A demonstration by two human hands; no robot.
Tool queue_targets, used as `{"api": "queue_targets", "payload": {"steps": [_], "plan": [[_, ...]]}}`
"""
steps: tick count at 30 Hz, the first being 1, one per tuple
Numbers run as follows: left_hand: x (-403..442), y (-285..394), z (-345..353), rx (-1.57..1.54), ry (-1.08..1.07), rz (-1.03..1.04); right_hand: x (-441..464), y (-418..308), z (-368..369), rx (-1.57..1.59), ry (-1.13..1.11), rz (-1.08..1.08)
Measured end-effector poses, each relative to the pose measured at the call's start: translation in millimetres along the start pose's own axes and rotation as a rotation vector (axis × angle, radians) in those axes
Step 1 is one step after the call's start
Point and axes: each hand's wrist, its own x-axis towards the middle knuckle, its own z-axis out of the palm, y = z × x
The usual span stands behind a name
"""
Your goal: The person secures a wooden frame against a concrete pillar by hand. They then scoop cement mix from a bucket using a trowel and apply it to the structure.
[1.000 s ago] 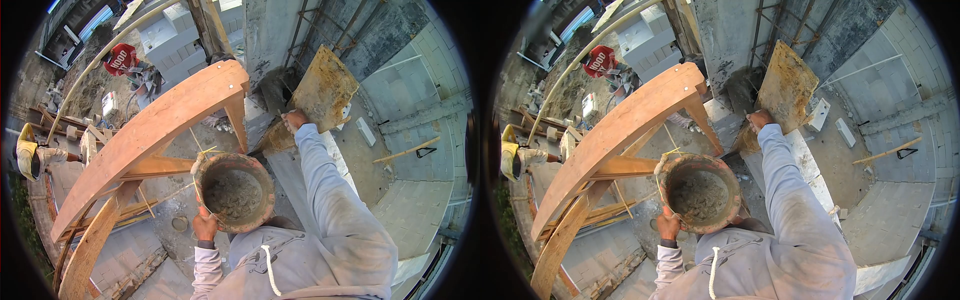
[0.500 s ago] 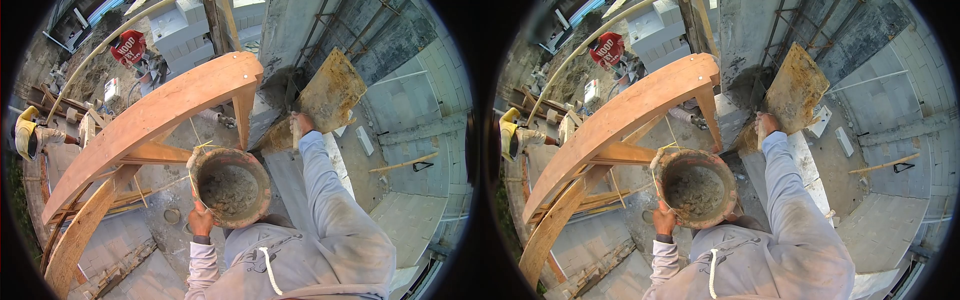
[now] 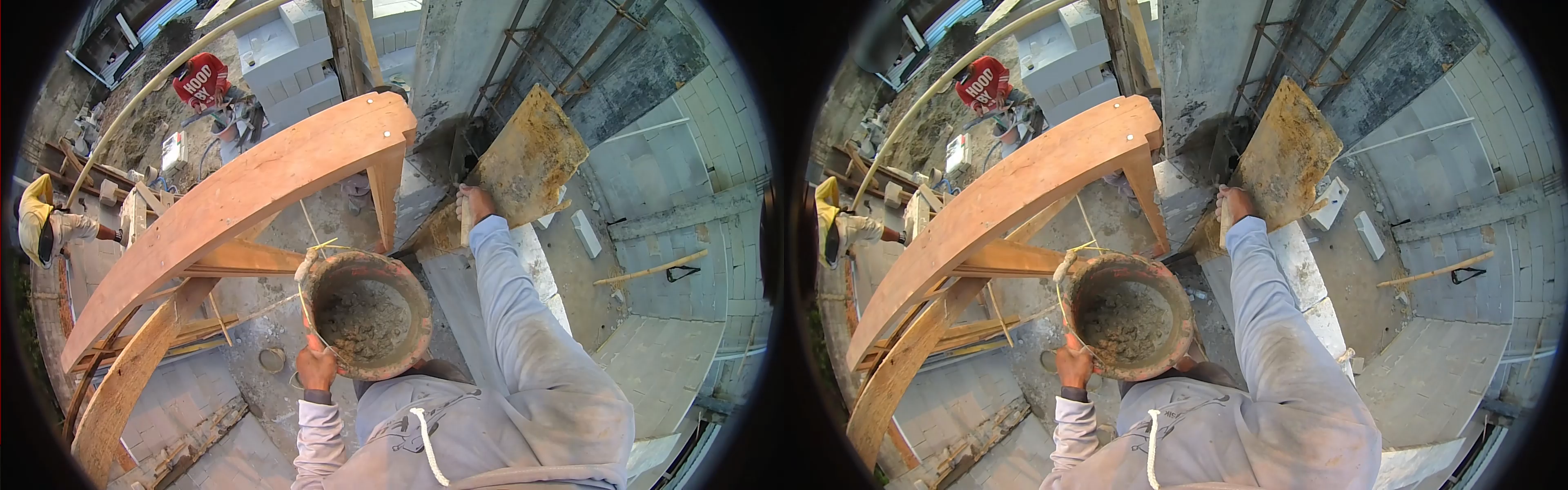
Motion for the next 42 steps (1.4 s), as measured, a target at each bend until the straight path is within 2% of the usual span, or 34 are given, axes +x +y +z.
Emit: {"api": "queue_targets", "payload": {"steps": [3, 4, 6, 8, 9, 10, 11, 12, 15, 18, 19, 22, 25, 28, 32, 35, 38, 41, 42], "plan": [[10, -19, 8, 0.021, 0.015, 0.028, -5, 4, -8, -0.153, 0.082, 0.01], [-3, 9, 0, -0.068, -0.008, -0.021, -15, 0, -9, -0.26, 0.086, -0.017], [7, -4, 7, -0.006, 0.05, 0.045, -48, -10, -12, -0.453, 0.069, -0.053], [-11, 33, -5, 0.049, -0.021, -0.015, -87, -10, -20, -0.683, 0.105, -0.138], [-7, 20, 3, 0.1, 0.065, 0.077, -111, -11, -26, -0.884, 0.07, -0.24], [-7, 21, 3, 0.044, 0.026, 0.042, -129, -9, -34, -1.071, 0.026, -0.363], [-8, 21, 4, 0.083, 0.041, 0.044, -142, 1, -47, -1.346, 0.0, -0.663], [-6, 21, 5, 0.117, 0.055, 0.06, -176, -7, -39, -1.46, -0.101, -0.622], [-8, 23, 10, 0.061, 0.032, 0.095, -208, 14, -41, -1.649, -0.32, -0.987], [-20, 24, 17, 0.122, 0.059, 0.199, -223, 25, -2, -2.018, -0.527, -0.884], [-22, 24, 18, 0.157, 0.086, 0.239, -216, 40, 5, -1.944, -0.552, -0.956], [-34, 27, 23, 0.097, -0.002, 0.179, -179, 103, 28, -1.853, -0.617, -1.084], [-53, 37, 22, 0.223, 0.042, 0.283, -179, 149, 45, -1.775, -0.729, -0.934], [-56, 30, 16, 0.162, 0.008, 0.275, -201, 145, 44, -1.693, -0.76, -0.815], [-54, 30, 8, 0.162, 0.046, 0.265, -199, 148, 39, -1.637, -0.753, -0.867], [-39, 9, 10, 0.018, 0.03, 0.242, -206, 135, 27, -1.609, -0.723, -0.853], [-30, 7, 8, 0.046, 0.025, 0.295, -210, 123, 14, -1.566, -0.675, -0.893], [-18, 1, 12, 0.016, 0.025, 0.251, -215, 107, -1, -1.534, -0.626, -0.874], [-21, 10, 8, -0.018, -0.019, 0.171, -216, 102, -8, -1.504, -0.613, -0.875]]}}
